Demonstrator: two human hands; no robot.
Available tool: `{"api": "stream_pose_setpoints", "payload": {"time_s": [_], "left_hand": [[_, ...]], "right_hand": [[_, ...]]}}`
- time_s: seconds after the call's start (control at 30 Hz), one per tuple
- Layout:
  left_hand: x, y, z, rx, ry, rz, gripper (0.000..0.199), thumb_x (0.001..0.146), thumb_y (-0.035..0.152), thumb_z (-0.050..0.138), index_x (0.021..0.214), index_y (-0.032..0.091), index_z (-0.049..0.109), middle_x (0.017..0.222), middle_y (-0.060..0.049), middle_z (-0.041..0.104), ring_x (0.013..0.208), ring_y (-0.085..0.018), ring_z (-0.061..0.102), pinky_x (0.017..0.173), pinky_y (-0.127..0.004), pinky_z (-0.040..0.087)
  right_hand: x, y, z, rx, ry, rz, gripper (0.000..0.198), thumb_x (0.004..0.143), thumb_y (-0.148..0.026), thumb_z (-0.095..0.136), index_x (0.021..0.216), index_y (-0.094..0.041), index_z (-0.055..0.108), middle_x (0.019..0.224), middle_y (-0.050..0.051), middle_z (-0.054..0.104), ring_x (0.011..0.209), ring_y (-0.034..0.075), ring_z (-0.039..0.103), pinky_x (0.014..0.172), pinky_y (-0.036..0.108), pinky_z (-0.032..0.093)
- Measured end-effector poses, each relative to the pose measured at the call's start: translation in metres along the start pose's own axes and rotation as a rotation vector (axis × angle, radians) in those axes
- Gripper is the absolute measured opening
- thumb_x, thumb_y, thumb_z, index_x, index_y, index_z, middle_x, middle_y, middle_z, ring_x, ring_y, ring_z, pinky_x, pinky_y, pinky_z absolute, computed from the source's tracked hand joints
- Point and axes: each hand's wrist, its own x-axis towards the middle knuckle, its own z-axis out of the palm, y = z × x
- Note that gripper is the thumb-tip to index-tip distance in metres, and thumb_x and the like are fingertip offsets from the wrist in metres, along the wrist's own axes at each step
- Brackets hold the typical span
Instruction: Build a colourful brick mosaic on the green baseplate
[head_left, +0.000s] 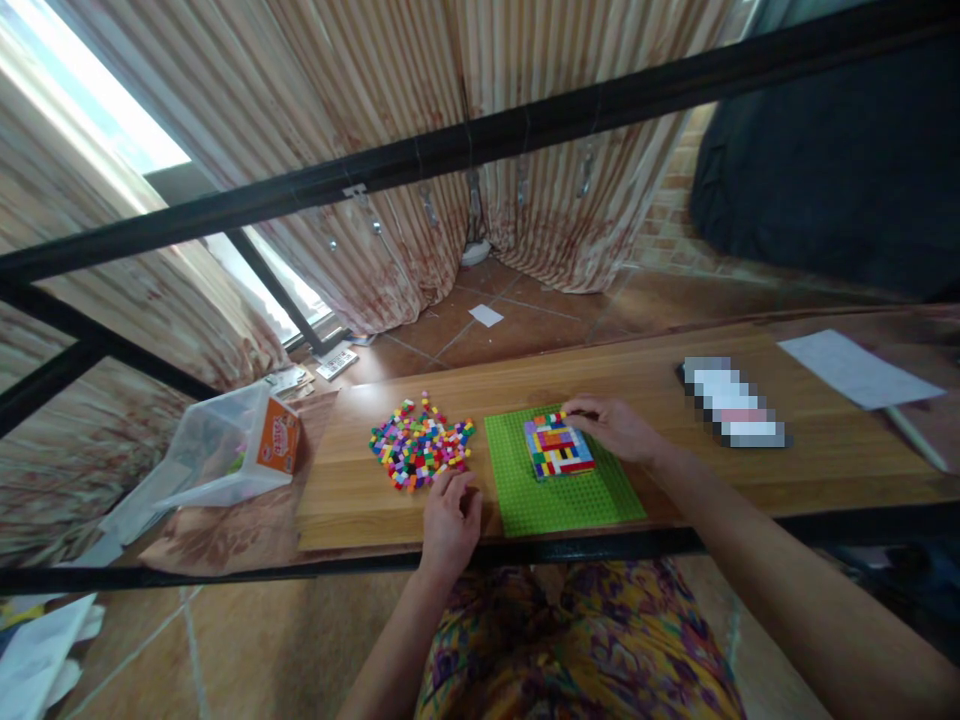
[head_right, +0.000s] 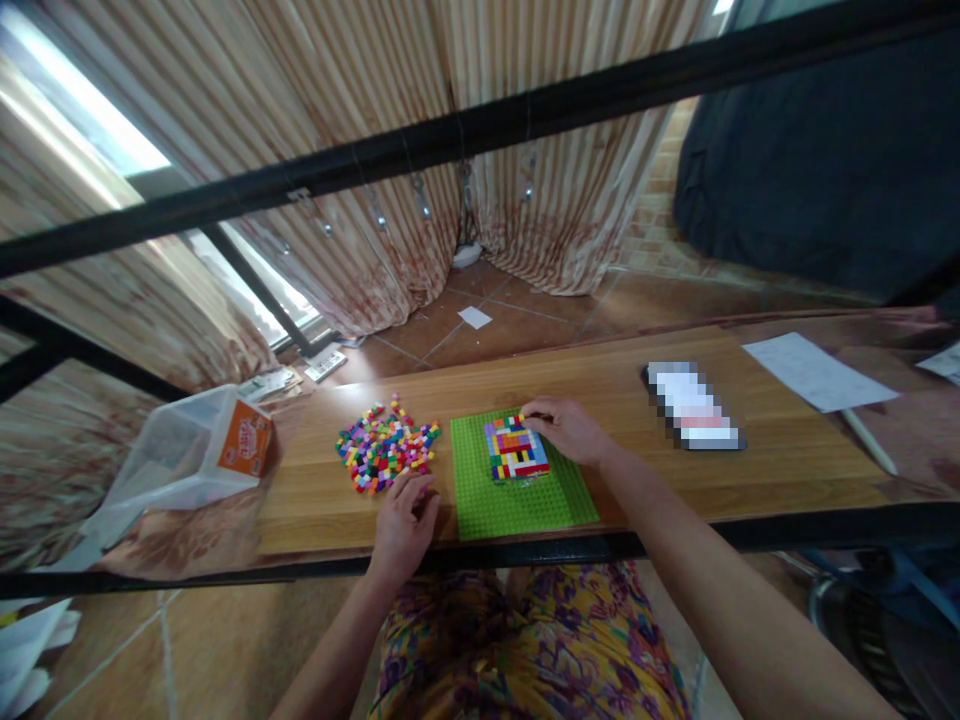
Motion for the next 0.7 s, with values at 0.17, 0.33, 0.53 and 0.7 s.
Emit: {"api": "stream_pose_setpoints", "payload": {"time_s": [0.17, 0.33, 0.53, 0.7], "left_hand": [[0.001, 0.0, 0.0, -0.001, 0.006, 0.001, 0.019, 0.086, 0.013, 0.056, 0.101, 0.019, 0.064, 0.101, -0.008, 0.064, 0.092, -0.02, 0.065, 0.08, -0.034, 0.059], [0.001, 0.001, -0.001, -0.013, 0.002, -0.004, 0.019, 0.086, 0.013, 0.056, 0.102, 0.019, 0.064, 0.102, -0.008, 0.064, 0.09, -0.019, 0.065, 0.079, -0.034, 0.059], [0.0, 0.001, -0.001, -0.026, 0.003, -0.015, 0.02, 0.086, 0.012, 0.055, 0.101, 0.019, 0.065, 0.104, -0.008, 0.064, 0.093, -0.019, 0.065, 0.079, -0.033, 0.059], [0.001, 0.0, 0.001, -0.02, 0.005, -0.01, 0.019, 0.086, 0.011, 0.054, 0.1, 0.019, 0.065, 0.103, -0.008, 0.064, 0.093, -0.019, 0.064, 0.08, -0.033, 0.059]], "right_hand": [[0.002, -0.004, -0.003, -0.055, -0.074, 0.011, 0.03, 0.086, -0.044, 0.052, 0.087, -0.021, 0.072, 0.085, 0.001, 0.073, 0.078, 0.016, 0.063, 0.074, 0.029, 0.046], [-0.004, 0.0, 0.002, 0.027, -0.026, 0.088, 0.031, 0.082, -0.046, 0.057, 0.094, -0.021, 0.073, 0.091, 0.003, 0.074, 0.081, 0.019, 0.066, 0.076, 0.032, 0.05], [-0.011, 0.0, 0.008, 0.154, 0.011, 0.111, 0.037, 0.082, -0.05, 0.059, 0.099, -0.021, 0.073, 0.099, 0.005, 0.075, 0.088, 0.021, 0.067, 0.081, 0.035, 0.053], [-0.009, -0.001, 0.012, 0.124, 0.036, 0.124, 0.04, 0.084, -0.053, 0.056, 0.094, -0.019, 0.075, 0.094, 0.005, 0.075, 0.086, 0.021, 0.067, 0.079, 0.034, 0.052]]}}
